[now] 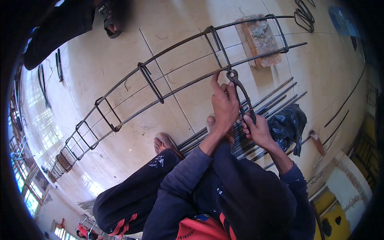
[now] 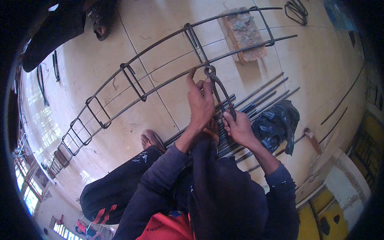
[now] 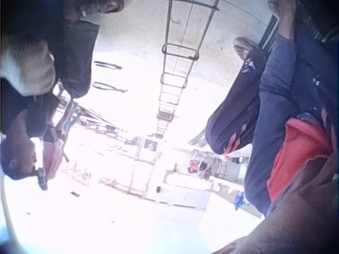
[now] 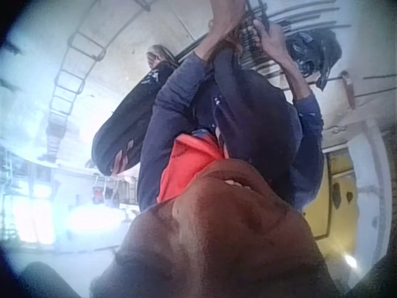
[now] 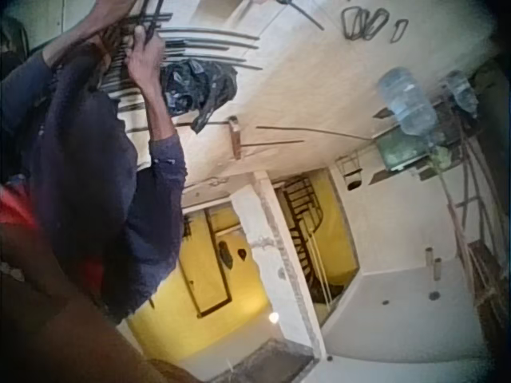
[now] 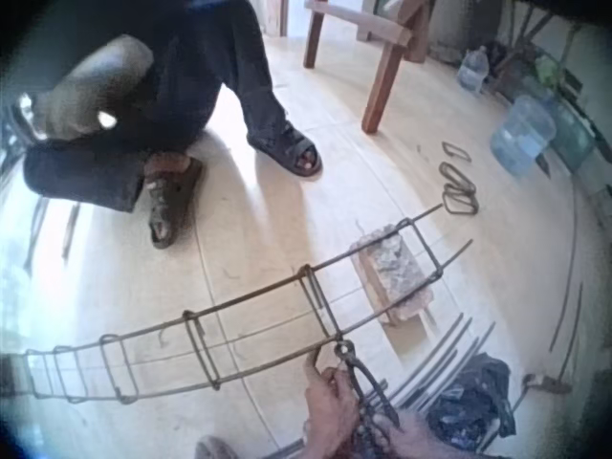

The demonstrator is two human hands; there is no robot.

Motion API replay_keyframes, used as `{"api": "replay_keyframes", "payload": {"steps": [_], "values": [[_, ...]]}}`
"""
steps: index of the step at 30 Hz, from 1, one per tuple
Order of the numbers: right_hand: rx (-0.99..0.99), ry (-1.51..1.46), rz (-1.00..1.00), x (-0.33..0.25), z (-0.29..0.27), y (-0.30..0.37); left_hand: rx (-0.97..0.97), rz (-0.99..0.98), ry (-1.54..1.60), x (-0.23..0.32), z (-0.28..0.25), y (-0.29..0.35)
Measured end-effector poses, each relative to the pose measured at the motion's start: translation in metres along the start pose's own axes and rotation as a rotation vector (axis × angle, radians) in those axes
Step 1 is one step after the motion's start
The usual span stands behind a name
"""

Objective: The person sits on the floor and assembles a metal ladder-like frame by tying wire ties around the intersections of the metal rods using pliers. The person repeatedly wraps and twists the wire to secure the joints.

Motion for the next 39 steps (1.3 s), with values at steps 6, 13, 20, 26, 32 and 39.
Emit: {"api": "replay_keyframes", "payload": {"steps": [6, 13, 20, 26, 32, 39], "values": [[-0.042, -0.154, -0.042, 0.026, -0.001, -0.02, -0.231, -0.39, 0.505, -0.046, -0.003, -0.016], [-0.145, -0.375, -0.061, 0.031, 0.009, -0.025, -0.349, -0.476, 1.11, -0.085, 0.013, -0.053], [-0.421, -0.869, 0.13, -0.001, 0.014, 0.008, -0.279, -0.553, 1.327, -0.109, 0.038, -0.069], [-0.274, -0.566, 0.016, -0.024, 0.012, 0.022, -0.345, -0.547, 1.261, -0.101, 0.035, -0.054], [0.213, -0.089, -0.166, -0.042, 0.008, 0.031, -0.625, -0.74, 1.576, -0.041, 0.04, -0.011], [0.019, -0.314, -0.068, -0.047, 0.004, 0.03, -0.438, -0.719, 1.205, -0.034, 0.061, -0.013]]}}
Point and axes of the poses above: each hand's wrist, its own y-axis away from the middle knuckle, its own z-axis out of the palm, x = y × z, the point moved 4 cm from there along -y, towards the middle knuckle, and after that the axes turned 4 degrees about -x, right-handed, at the moved point
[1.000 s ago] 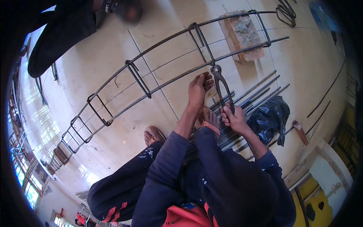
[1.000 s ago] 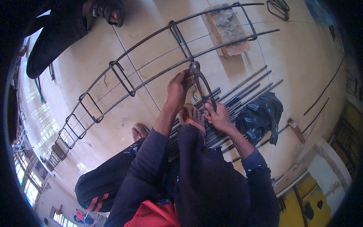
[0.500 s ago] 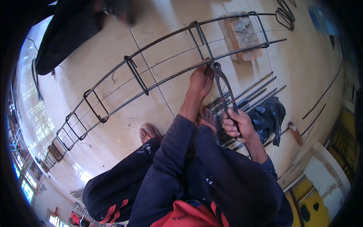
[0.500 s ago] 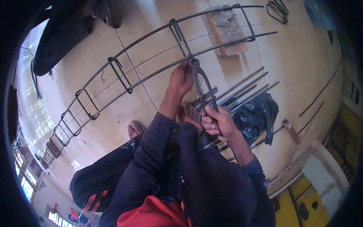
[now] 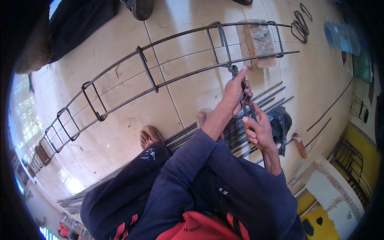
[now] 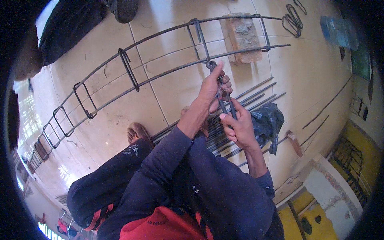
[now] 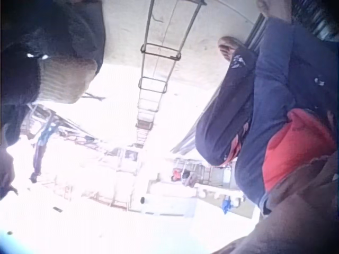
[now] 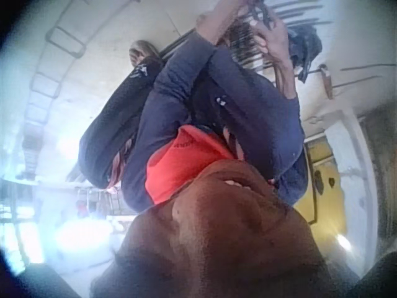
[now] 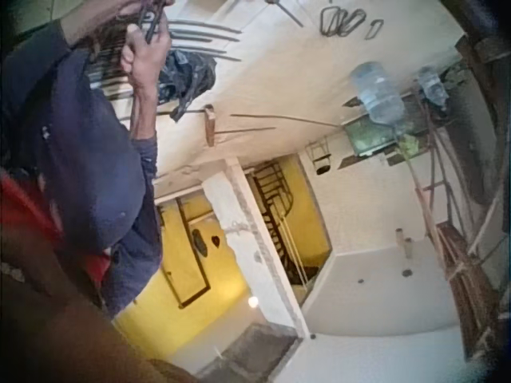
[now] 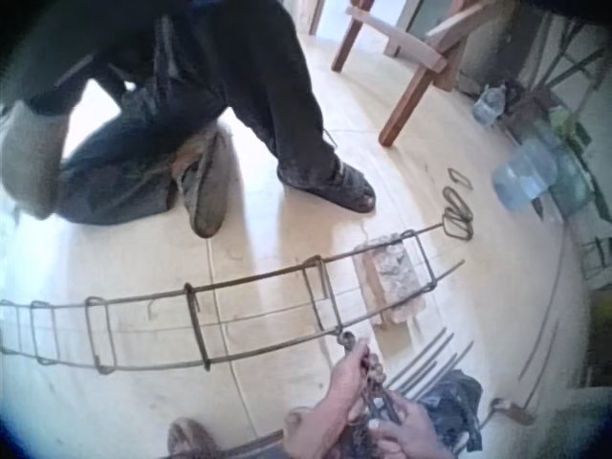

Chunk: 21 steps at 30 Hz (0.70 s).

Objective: The person sits on the floor and assembles a metal ladder-like frame by tying wire ties around the intersections of the metal rods using pliers. The person repeatedly wraps and twists the wire to secure the joints.

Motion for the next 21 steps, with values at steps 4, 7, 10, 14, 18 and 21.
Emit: {"api": "replay_keyframes", "payload": {"steps": [4, 7, 10, 14, 18, 21], "values": [[0.075, 0.364, 0.025, 0.004, -0.011, 0.0, 0.166, 0.101, -0.194, -0.002, 0.008, -0.004], [0.388, 1.469, -0.434, 0.002, -0.003, 0.008, 0.259, 0.176, -0.295, -0.004, 0.007, -0.007], [0.457, 1.441, -0.34, 0.006, 0.003, 0.009, 0.28, 0.17, -0.327, -0.005, 0.007, -0.01], [0.404, 1.383, -0.46, 0.013, -0.008, 0.004, -0.005, 0.108, -0.301, 0.003, -0.012, -0.003], [0.333, 1.326, -0.34, 0.004, -0.011, 0.002, -0.047, 0.111, 0.081, 0.035, -0.067, -0.008], [0.293, 1.3, -0.375, 0.004, -0.012, 0.0, 0.041, 0.232, -0.032, 0.06, -0.056, -0.02]]}}
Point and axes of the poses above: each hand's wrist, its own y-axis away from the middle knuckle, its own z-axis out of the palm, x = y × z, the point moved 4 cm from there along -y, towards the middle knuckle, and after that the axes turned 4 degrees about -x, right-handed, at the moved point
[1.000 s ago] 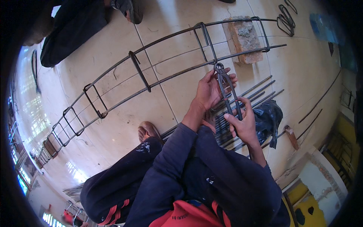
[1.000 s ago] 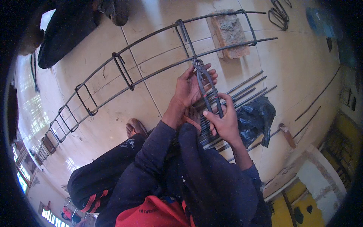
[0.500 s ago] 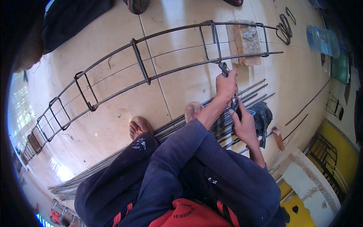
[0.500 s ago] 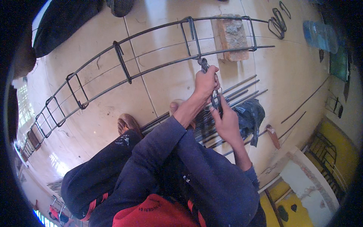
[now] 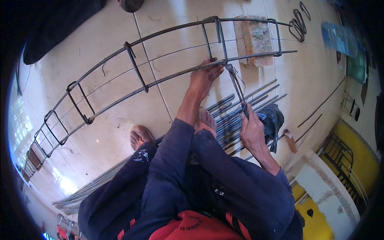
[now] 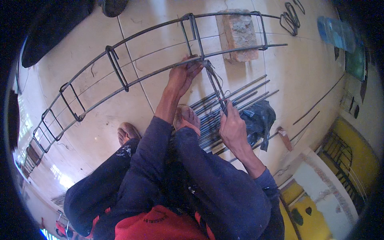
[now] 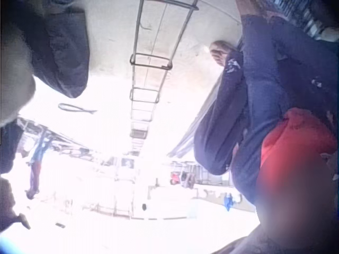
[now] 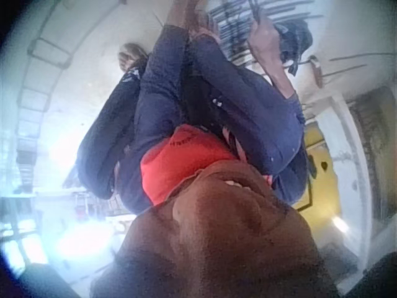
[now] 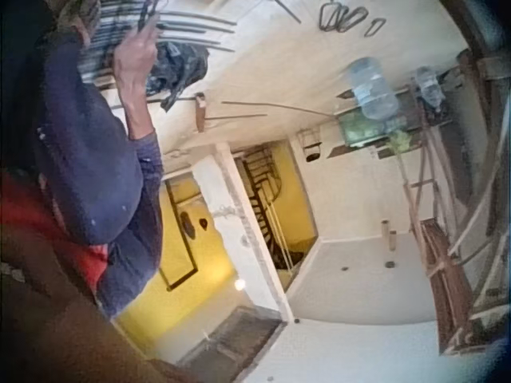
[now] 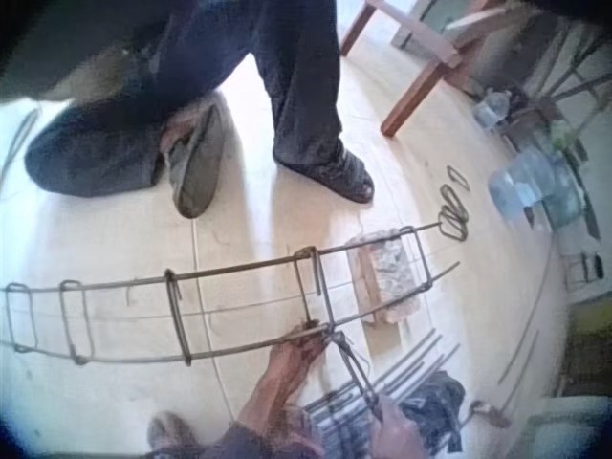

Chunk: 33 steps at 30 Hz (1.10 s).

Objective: The person sits on the floor and assembles a metal ladder-like frame by tying wire ties around the intersections of the metal rods using pliers. The person repeatedly wraps and twists the wire to secure the joints.

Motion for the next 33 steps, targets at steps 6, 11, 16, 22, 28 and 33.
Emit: {"api": "replay_keyframes", "payload": {"steps": [6, 11, 16, 22, 28, 33], "values": [[-0.152, -0.183, 0.112, 0.002, 0.008, -0.003, -0.114, -0.086, -0.028, -0.013, -0.017, -0.03], [-0.073, -0.384, 0.053, 0.039, 0.05, -0.006, 0.024, -0.096, -0.083, -0.012, -0.005, -0.022], [-0.131, -0.442, 0.124, 0.034, 0.053, -0.014, 0.013, -0.077, -0.131, -0.008, -0.012, -0.026], [-0.069, -0.381, 0.086, 0.03, 0.05, -0.013, -0.005, -0.059, -0.133, -0.012, -0.013, -0.027], [-0.141, -0.734, 0.15, 0.042, 0.078, -0.007, 0.005, -0.061, -0.146, -0.014, -0.018, -0.032], [-0.491, -1.594, 0.483, 0.012, 0.064, 0.009, 0.043, -0.058, -0.178, -0.01, -0.008, -0.026]]}}
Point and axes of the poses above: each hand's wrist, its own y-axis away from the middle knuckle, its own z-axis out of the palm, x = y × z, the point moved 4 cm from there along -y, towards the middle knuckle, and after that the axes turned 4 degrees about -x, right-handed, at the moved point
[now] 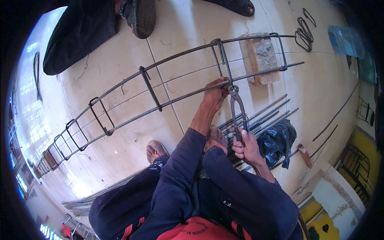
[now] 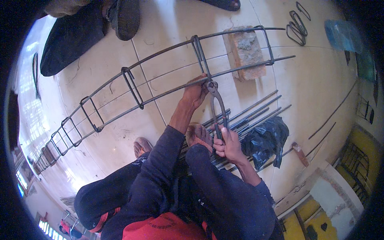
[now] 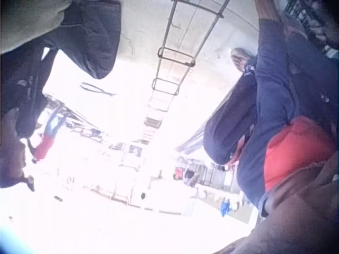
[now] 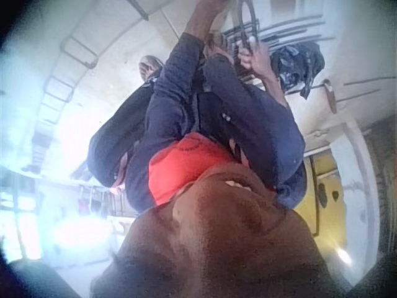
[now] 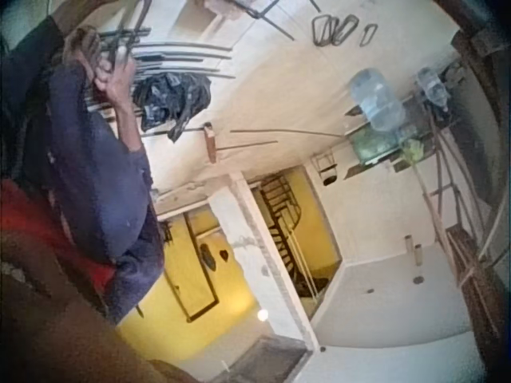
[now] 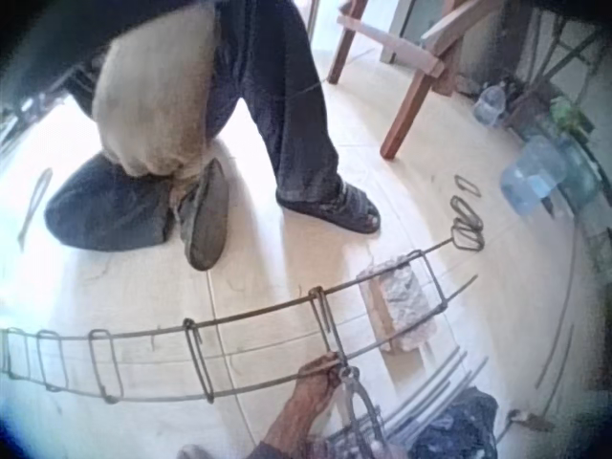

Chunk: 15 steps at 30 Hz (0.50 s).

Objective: The person sits on the floor and assembles a metal ladder-like frame by tying wire ties around the intersections of the metal rods using pliers. The person repeatedly wraps and twists the wire to secure the joints.

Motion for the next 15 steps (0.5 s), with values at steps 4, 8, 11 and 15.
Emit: {"api": "replay_keyframes", "payload": {"steps": [4, 8, 11, 15], "values": [[-0.395, -0.707, 0.172, 0.0, -0.001, 0.004, -0.045, 0.068, -0.059, 0.001, -0.001, -0.002], [-0.379, -0.621, 0.148, -0.005, -0.004, 0.004, -0.003, -0.041, 0.082, -0.022, 0.008, 0.019], [-0.392, -0.561, 0.153, -0.01, -0.005, 0.005, -0.137, -0.053, 0.146, -0.028, 0.036, 0.057], [-0.418, -0.604, 0.162, -0.005, -0.008, 0.002, -0.22, -0.065, 0.238, -0.027, 0.043, 0.064]]}}
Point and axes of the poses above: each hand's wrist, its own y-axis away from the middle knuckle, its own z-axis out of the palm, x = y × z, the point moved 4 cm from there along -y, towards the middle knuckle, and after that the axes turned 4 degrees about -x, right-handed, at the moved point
